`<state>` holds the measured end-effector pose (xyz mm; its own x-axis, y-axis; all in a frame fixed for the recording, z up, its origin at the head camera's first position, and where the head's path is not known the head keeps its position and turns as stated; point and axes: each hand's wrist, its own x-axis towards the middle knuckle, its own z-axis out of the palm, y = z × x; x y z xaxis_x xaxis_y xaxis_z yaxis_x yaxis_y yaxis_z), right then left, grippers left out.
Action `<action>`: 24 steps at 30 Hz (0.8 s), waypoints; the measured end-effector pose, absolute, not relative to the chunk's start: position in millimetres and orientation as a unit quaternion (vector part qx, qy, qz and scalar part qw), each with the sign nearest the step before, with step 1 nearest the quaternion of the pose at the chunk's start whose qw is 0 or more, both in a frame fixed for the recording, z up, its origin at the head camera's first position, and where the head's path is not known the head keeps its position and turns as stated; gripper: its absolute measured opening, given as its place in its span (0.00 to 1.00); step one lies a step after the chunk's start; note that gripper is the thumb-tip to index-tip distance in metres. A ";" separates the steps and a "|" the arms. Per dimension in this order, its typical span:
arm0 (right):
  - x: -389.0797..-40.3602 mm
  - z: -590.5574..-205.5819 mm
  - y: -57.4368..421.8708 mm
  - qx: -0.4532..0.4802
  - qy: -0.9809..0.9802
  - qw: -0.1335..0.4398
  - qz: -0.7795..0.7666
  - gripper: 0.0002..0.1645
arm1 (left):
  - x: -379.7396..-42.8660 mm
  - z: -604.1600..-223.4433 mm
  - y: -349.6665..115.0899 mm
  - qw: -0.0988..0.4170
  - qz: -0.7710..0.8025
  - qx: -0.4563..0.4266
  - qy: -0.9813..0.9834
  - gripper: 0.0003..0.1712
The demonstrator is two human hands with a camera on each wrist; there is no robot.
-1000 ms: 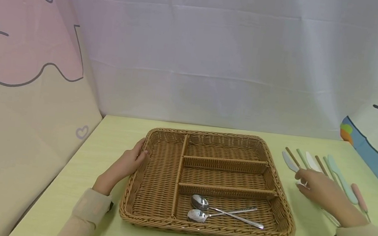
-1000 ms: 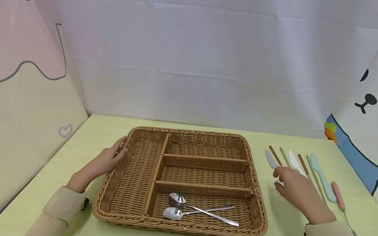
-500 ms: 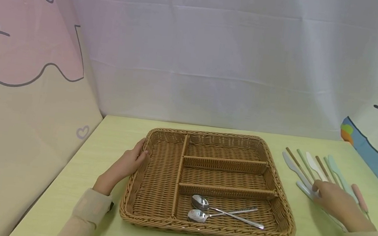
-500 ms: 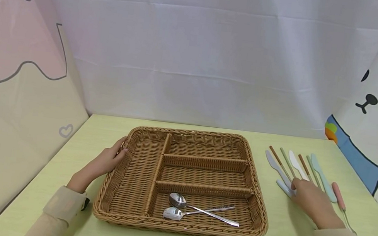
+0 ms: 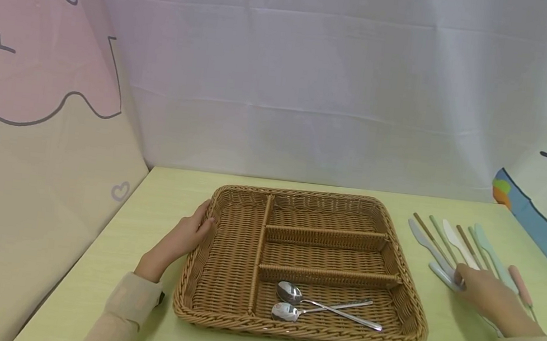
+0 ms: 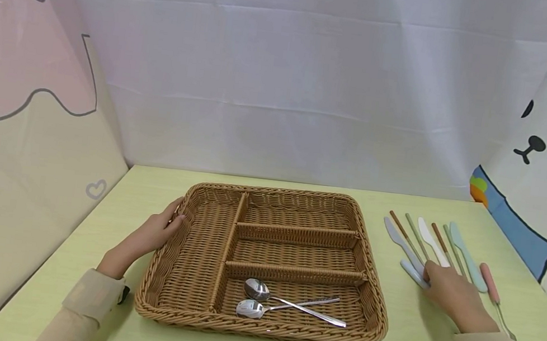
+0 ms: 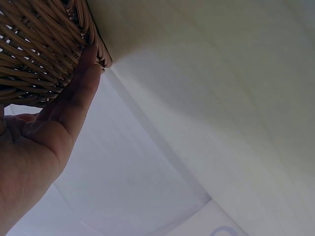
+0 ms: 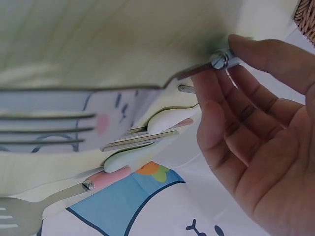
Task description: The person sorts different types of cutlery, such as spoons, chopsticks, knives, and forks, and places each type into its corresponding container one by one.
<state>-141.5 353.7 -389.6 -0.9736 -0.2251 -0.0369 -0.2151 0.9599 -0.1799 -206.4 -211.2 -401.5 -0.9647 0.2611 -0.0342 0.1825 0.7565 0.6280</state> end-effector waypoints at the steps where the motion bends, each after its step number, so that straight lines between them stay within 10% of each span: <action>1: -140.8 -389.8 353.1 -0.112 0.990 0.026 -0.087 0.04 | -206.4 -401.4 -211.2 0.060 0.328 0.118 0.935 0.34; 24: -147.3 -361.9 322.1 -0.144 0.986 0.008 -0.081 0.10 | -205.3 -400.7 -210.4 0.061 0.331 0.116 0.934 0.34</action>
